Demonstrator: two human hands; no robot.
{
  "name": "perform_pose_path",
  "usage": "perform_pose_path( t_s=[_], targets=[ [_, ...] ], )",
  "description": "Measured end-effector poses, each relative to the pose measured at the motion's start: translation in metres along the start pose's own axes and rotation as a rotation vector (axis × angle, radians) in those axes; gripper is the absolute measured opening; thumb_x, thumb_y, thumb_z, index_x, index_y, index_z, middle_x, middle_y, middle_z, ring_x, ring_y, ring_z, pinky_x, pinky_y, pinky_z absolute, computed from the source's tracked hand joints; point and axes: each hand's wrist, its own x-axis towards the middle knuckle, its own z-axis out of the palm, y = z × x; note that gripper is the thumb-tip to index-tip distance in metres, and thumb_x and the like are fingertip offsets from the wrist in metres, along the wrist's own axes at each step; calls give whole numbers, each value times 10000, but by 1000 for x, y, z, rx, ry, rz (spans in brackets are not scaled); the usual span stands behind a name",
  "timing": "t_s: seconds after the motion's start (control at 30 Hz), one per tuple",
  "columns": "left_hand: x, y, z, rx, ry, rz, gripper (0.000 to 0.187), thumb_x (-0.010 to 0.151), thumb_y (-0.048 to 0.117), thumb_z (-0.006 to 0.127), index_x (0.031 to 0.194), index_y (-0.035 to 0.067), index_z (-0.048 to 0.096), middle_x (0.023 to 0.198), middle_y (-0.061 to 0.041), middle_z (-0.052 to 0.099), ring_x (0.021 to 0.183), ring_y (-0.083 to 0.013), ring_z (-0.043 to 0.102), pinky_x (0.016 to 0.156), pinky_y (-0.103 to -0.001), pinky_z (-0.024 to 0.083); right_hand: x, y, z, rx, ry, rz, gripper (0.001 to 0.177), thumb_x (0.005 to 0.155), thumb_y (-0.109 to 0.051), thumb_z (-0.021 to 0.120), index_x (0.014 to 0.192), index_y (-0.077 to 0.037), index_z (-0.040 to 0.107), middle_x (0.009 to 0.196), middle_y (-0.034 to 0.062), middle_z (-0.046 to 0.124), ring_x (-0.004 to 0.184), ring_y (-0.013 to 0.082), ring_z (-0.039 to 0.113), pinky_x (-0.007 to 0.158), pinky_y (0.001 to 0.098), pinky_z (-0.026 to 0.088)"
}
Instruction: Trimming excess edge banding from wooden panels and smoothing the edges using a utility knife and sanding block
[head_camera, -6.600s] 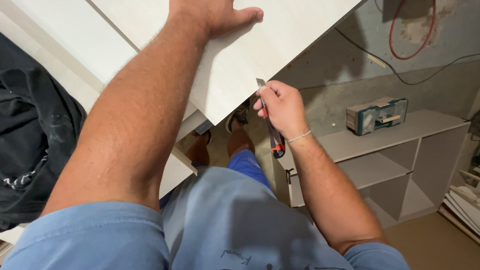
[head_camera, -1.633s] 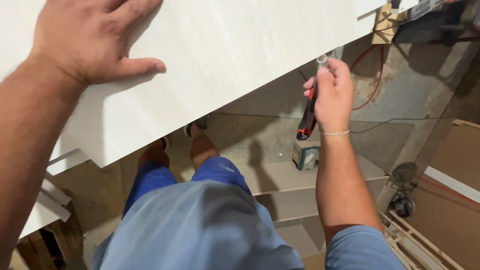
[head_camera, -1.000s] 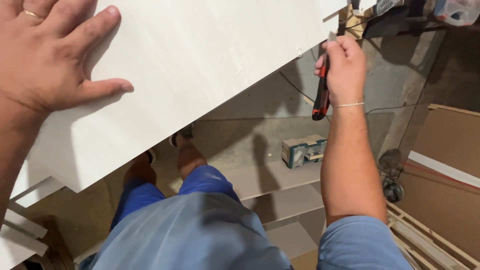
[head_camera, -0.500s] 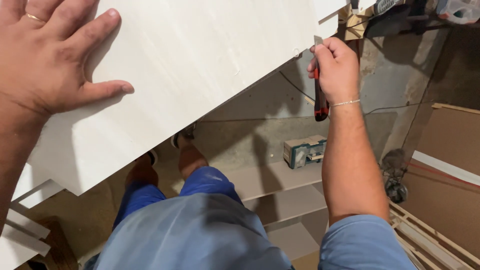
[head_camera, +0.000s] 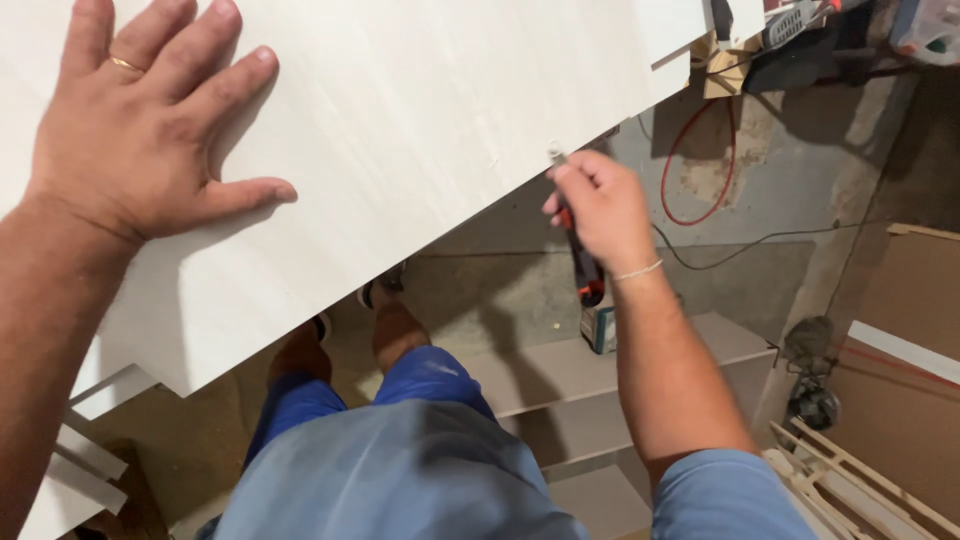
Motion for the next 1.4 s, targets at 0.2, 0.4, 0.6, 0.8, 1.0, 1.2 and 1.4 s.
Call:
perform_pose_path(
  t_s=[0.2,0.4,0.6,0.8,1.0,1.2,1.4],
  targets=[
    [14,6,-5,-387,-241,-148,1156,928,945,164,1682,101,399,1749,-277,359,1614,-531,268,1300,-688,7,-20,3,41,93,-53,-2,220,958,-204,595,788,-93,677,650,34,711,553,99,619,567,240,494],
    [14,8,-3,-346,-201,-133,1091,906,854,295,1656,80,463,1725,-256,405,1597,-488,301,1279,-697,63,-19,2,40,162,44,33,206,937,-185,589,798,-93,711,653,32,707,530,98,604,551,229,472],
    [13,9,-2,-338,-189,-136,1069,885,821,392,1632,67,510,1718,-247,426,1589,-489,322,1276,-686,69,-34,2,66,74,-116,-55,222,951,-210,591,797,-103,711,661,16,742,554,94,642,579,252,510],
    [15,9,-3,-335,-175,-125,1062,901,824,391,1625,58,521,1703,-257,442,1576,-495,334,1264,-689,78,-38,1,73,189,-53,29,215,948,-173,579,808,-80,712,661,49,725,535,108,621,545,246,493],
    [14,8,-1,-374,-182,-128,1071,912,829,379,1642,55,498,1711,-267,418,1591,-486,293,1266,-669,25,-49,0,92,78,-129,-58,222,971,-203,599,814,-119,732,661,-5,734,569,77,643,561,248,517],
    [14,8,-1,-389,-136,-103,1043,915,789,463,1622,27,531,1697,-274,422,1569,-495,309,1238,-695,60,-53,-2,96,157,-92,-60,233,961,-188,594,772,-99,695,657,23,728,569,93,641,567,254,519],
    [15,7,-2,-383,-126,-89,1068,937,818,417,1620,6,541,1694,-280,418,1564,-498,303,1226,-708,65,-66,-6,118,175,-135,-22,221,957,-196,589,801,-103,714,657,6,720,557,84,612,553,253,500]
  ],
)
